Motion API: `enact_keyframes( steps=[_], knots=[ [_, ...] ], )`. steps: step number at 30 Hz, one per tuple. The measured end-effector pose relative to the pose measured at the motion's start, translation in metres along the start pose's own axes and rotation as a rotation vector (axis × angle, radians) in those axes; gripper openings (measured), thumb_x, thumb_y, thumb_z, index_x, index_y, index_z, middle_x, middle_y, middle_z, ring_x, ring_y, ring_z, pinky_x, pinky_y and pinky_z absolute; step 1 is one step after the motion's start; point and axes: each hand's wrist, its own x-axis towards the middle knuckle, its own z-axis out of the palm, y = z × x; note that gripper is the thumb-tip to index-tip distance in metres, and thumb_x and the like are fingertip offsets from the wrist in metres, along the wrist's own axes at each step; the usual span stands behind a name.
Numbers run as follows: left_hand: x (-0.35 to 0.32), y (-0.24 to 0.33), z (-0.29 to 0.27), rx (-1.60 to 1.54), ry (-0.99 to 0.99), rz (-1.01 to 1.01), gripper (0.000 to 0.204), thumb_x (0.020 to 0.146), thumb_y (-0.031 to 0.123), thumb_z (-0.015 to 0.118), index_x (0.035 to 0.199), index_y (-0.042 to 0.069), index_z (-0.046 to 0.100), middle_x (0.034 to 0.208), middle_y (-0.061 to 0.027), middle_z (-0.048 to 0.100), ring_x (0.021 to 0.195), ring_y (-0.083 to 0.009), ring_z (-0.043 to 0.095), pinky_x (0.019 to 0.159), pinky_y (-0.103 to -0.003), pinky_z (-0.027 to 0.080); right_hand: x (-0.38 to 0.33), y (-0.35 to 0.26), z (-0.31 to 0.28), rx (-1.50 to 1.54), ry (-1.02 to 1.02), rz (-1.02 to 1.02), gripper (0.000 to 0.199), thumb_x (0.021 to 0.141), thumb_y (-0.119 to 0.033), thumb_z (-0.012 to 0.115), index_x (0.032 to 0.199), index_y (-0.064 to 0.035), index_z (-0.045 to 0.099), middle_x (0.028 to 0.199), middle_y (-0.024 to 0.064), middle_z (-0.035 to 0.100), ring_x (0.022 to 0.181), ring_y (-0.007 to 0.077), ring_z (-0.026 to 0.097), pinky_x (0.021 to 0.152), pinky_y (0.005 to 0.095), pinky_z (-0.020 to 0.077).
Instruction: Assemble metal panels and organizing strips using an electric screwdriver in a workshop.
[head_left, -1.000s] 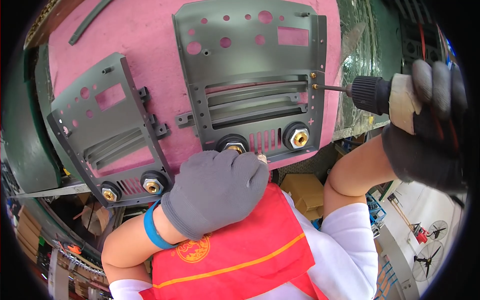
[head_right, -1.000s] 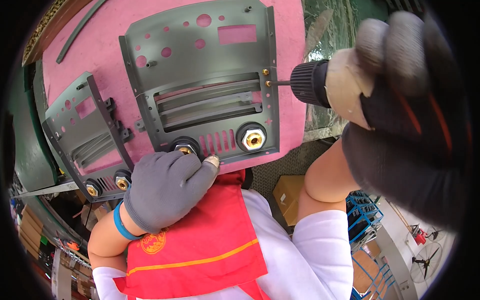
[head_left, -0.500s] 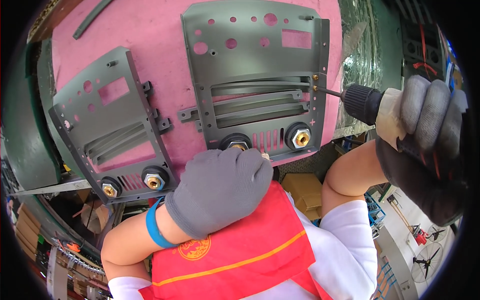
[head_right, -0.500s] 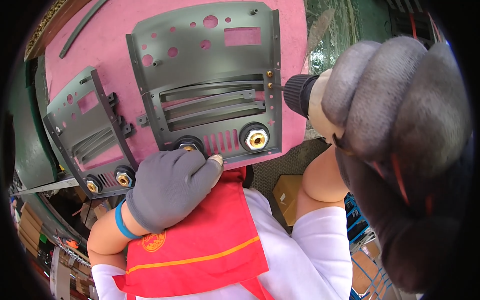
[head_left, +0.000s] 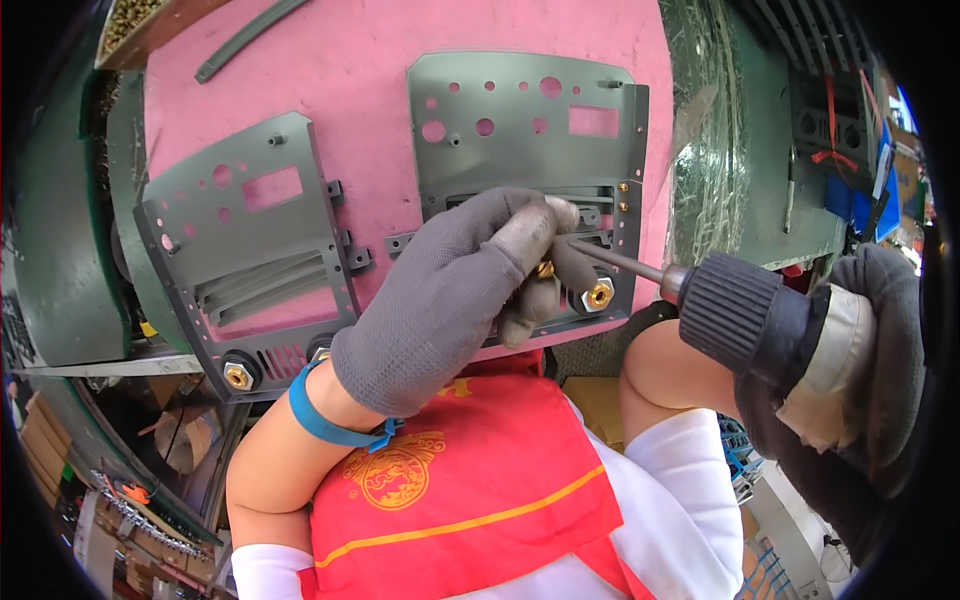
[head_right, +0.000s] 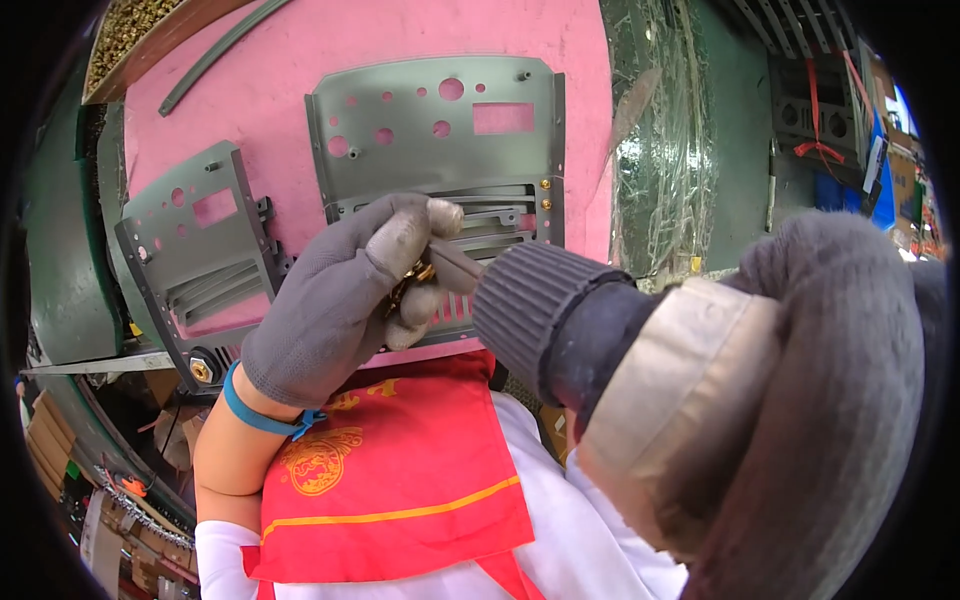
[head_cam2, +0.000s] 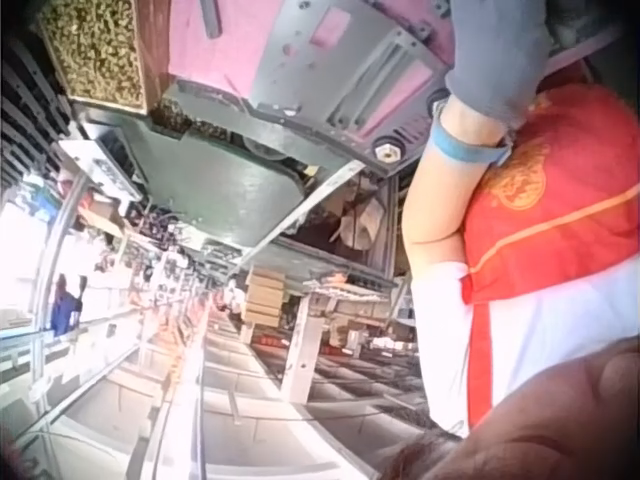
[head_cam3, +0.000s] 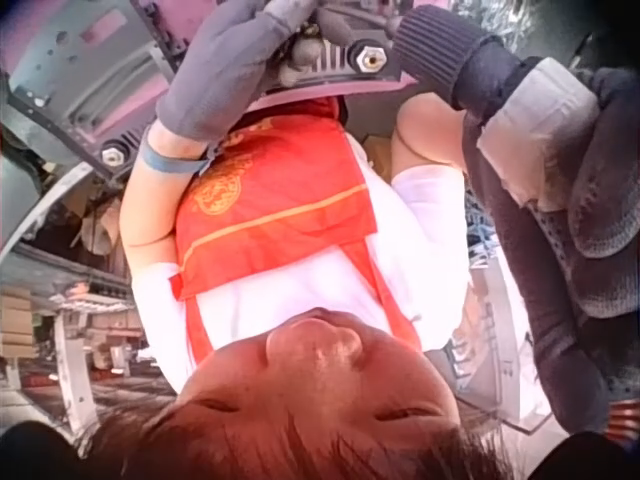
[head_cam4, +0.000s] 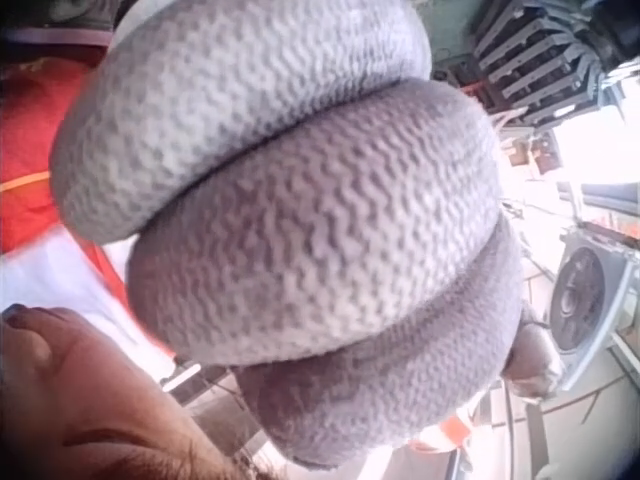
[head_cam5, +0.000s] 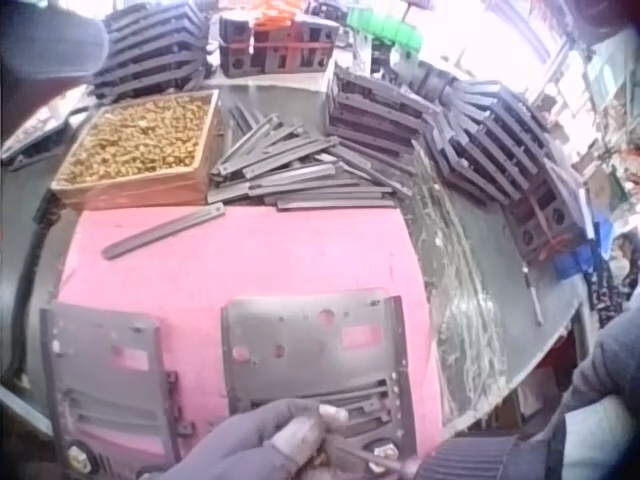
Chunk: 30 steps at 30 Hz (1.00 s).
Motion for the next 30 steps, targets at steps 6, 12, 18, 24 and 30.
enact_keyframes(
  steps=[6,12,18,24,30],
  knots=[
    [0.0028,0.0020,-0.0024,-0.034,-0.043,-0.062,0.045,0.109,0.040,0.044,0.127,0.002,0.062,0.090,-0.0010,0.064,0.067,-0.0059,0.050,0.059,-0.020,0.043,-0.0037,-0.0028,-0.0052,0.016,0.022,0.004,0.052,0.081,-0.015,0.082,0.122,-0.0047,0.051,0.103,0.0054,0.063,0.096,0.0149,0.067,0.082,0.0302,0.0586],
    [-0.0042,0.0020,-0.0006,-0.077,-0.023,-0.013,0.046,0.107,0.035,0.048,0.135,0.000,0.057,0.100,-0.0036,0.064,0.076,-0.0082,0.050,0.065,-0.022,0.043,-0.0047,-0.0037,-0.0067,0.032,0.019,0.020,0.052,0.082,-0.015,0.082,0.122,-0.0046,0.051,0.103,0.0054,0.063,0.097,0.0147,0.067,0.082,0.0302,0.0587],
    [0.0011,0.0014,0.0011,-0.081,-0.033,0.027,0.038,0.106,0.025,0.049,0.135,0.001,0.056,0.103,-0.0038,0.067,0.075,-0.0055,0.055,0.064,-0.020,0.046,-0.0053,-0.0028,-0.0073,0.054,0.015,0.038,0.052,0.082,-0.015,0.082,0.123,-0.0045,0.050,0.104,0.0055,0.063,0.097,0.0146,0.067,0.082,0.0301,0.0588],
    [0.0023,0.0031,0.0007,-0.100,-0.089,-0.039,0.039,0.106,0.041,0.051,0.116,0.004,0.060,0.089,-0.0017,0.063,0.067,-0.0052,0.051,0.060,-0.021,0.042,-0.0066,-0.0016,-0.0088,0.072,0.017,0.042,0.052,0.082,-0.015,0.081,0.123,-0.0044,0.050,0.104,0.0055,0.063,0.098,0.0144,0.067,0.083,0.0301,0.0589],
    [0.0022,-0.0005,0.0032,0.021,0.015,-0.010,0.058,0.103,0.062,0.045,0.102,0.007,0.062,0.070,0.0016,0.049,0.060,-0.0065,0.041,0.056,-0.022,0.033,-0.0079,-0.0023,-0.0098,0.088,0.020,0.042,0.052,0.083,-0.015,0.081,0.123,-0.0043,0.050,0.104,0.0056,0.063,0.099,0.0143,0.067,0.083,0.0300,0.0590]
  ],
)
